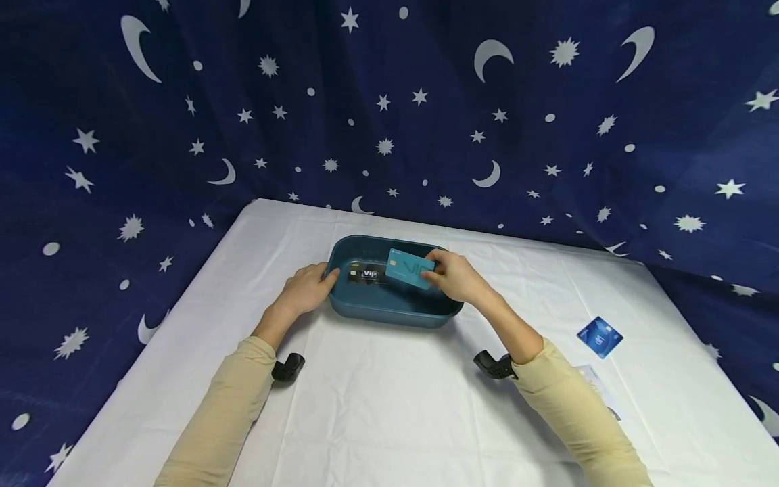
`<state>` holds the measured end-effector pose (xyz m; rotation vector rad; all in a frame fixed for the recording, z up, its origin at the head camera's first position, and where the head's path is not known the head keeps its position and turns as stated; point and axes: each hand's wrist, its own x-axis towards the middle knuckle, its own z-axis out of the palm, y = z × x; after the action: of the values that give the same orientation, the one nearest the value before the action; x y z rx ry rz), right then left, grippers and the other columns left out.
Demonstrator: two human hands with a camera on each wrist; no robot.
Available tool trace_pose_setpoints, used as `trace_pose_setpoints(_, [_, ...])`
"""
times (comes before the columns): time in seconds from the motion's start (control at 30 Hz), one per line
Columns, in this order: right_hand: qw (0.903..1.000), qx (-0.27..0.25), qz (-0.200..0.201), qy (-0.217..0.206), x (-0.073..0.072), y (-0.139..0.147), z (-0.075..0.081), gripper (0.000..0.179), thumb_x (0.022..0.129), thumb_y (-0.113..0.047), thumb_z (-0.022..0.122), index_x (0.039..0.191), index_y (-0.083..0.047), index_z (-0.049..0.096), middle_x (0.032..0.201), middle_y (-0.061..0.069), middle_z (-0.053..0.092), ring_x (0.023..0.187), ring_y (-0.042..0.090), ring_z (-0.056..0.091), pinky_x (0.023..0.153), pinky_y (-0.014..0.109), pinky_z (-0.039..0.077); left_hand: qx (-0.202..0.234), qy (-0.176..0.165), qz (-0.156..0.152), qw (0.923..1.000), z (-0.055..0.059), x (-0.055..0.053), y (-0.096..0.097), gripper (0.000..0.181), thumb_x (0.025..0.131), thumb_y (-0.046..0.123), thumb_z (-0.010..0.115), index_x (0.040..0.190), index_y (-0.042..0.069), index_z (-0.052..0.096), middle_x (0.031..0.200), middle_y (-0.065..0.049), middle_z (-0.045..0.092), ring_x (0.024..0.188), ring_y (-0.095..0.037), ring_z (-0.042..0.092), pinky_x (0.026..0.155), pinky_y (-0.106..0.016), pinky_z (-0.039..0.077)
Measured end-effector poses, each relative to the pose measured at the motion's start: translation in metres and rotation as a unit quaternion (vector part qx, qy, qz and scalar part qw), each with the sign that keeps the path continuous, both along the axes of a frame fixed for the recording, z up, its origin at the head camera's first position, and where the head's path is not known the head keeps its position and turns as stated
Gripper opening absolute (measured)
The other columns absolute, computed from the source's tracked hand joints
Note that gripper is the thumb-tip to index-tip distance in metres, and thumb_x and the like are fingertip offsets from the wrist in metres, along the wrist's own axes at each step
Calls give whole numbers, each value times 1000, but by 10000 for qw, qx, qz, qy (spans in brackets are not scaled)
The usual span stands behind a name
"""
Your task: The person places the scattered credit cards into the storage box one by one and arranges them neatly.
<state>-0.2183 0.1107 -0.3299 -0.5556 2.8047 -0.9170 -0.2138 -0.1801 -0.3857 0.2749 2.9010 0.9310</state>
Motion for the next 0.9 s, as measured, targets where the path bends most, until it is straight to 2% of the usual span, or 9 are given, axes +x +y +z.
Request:
trace_pose_setpoints(0.2, [9999,-7,20,-137,-2,-3,-4,18,95,-12,61,107,1,58,76,13,68,69,31,62,55,30,44,3,22,-38,10000,1,0,0,53,103,36,33,137,-3,47,133,-25,50,124,-45,42,97,-63,30])
trace_pose_setpoints(0.4, [9997,-68,168,-162,-3,-7,-8,17,95,-10,60,108,1,57,74,10,67,67,26,61,56,30,45,-18,30,-53,10000,1,-1,-1,53,103,36,34,137,-4,47,133,-26,49,125,-47,40,97,-64,29])
trace_pose_setpoints(0.6, [9994,75,281,-165,-2,-12,-11,22,95,-12,60,113,1,56,75,7,68,67,24,63,55,30,46,-2,-16,-38,10000,0,-1,-1,53,103,36,34,137,-3,47,134,-25,50,125,-46,40,97,-63,29])
trace_pose_setpoints(0.9, [9963,-2,648,-562,-5,-19,-15,24,95,-10,61,115,2,54,78,8,69,69,25,64,61,31,50,-40,57,-90,9999,1,0,-1,51,103,34,34,135,-3,49,131,-25,52,122,-45,43,95,-62,33])
